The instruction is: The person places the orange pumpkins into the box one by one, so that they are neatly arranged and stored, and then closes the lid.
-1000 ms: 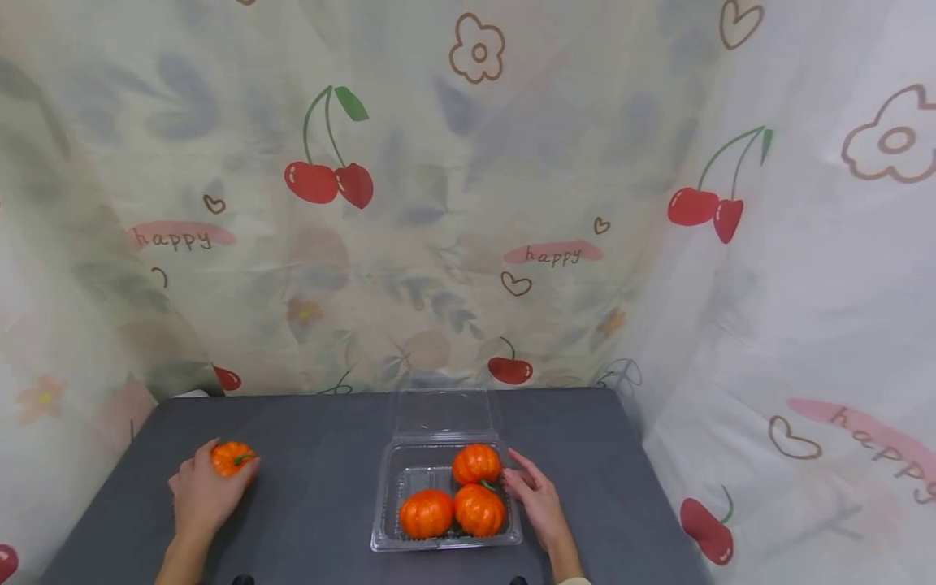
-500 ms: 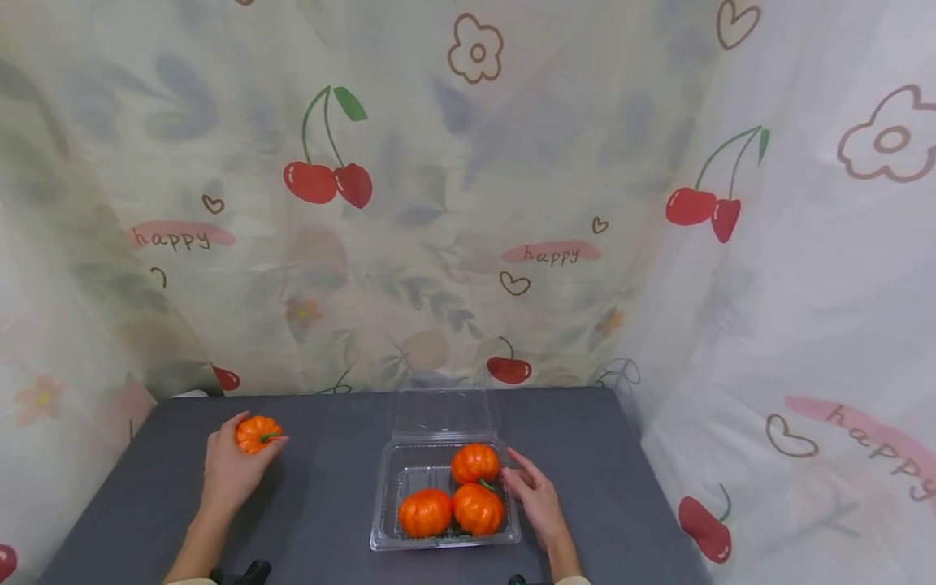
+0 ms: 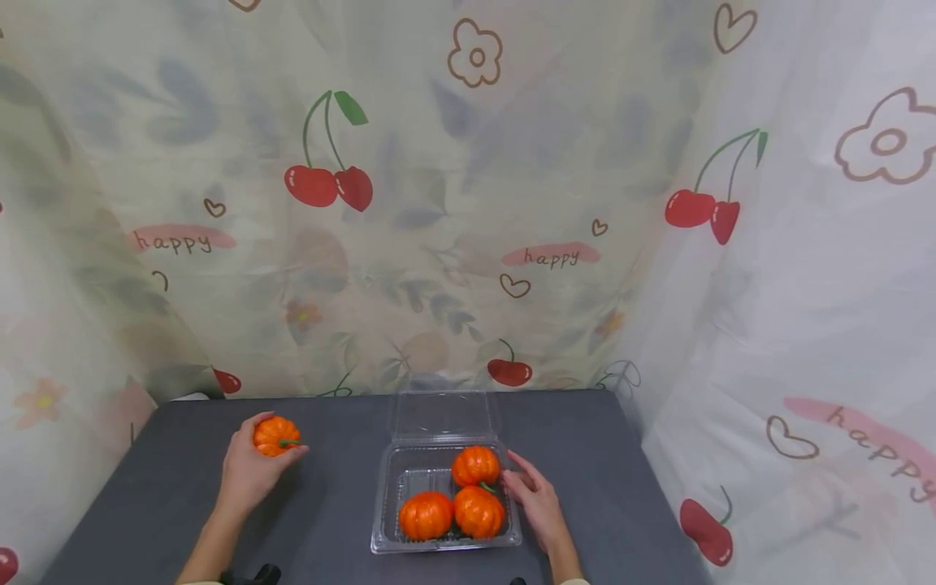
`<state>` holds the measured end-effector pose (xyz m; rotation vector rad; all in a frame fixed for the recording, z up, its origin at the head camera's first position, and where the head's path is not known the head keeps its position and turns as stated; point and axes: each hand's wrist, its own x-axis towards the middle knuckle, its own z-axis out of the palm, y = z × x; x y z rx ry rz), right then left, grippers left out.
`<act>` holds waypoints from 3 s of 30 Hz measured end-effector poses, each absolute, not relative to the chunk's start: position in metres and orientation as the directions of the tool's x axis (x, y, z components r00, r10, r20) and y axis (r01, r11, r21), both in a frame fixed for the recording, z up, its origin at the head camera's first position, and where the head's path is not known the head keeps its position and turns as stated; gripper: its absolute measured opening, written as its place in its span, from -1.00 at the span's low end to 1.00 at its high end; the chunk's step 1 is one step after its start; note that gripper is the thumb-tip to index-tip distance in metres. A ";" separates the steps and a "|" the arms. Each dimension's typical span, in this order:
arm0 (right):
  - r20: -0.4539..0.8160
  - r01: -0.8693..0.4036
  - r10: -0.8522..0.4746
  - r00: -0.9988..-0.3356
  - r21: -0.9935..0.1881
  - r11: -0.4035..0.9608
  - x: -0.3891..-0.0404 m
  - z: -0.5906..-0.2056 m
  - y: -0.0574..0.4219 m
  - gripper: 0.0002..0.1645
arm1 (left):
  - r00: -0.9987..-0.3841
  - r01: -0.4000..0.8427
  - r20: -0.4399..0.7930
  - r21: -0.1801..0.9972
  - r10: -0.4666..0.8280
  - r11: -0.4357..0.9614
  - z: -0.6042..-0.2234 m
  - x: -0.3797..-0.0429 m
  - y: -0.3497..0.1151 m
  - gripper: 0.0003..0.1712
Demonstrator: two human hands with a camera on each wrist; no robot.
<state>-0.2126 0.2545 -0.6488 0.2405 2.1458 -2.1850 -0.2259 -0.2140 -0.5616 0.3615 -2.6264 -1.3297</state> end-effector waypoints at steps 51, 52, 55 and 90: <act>-0.155 0.157 0.051 -0.987 -0.987 0.034 -0.213 -0.650 0.257 -0.32 | -0.988 0.049 0.109 0.886 -0.105 0.462 -0.528 -0.230 -0.155 -0.28; -0.162 0.164 0.054 -0.985 -0.986 0.024 -0.213 -0.649 0.257 -0.33 | -0.988 0.050 0.112 0.882 -0.106 0.470 -0.527 -0.230 -0.153 -0.29; -0.164 0.165 0.053 -0.985 -0.986 0.020 -0.214 -0.650 0.256 -0.34 | -0.987 0.057 0.123 0.874 -0.106 0.483 -0.527 -0.230 -0.149 -0.31; -0.177 0.178 0.066 -0.982 -0.984 0.011 -0.214 -0.648 0.256 -0.30 | -0.980 0.200 0.193 0.918 0.055 0.343 -0.550 -0.231 -0.094 -0.49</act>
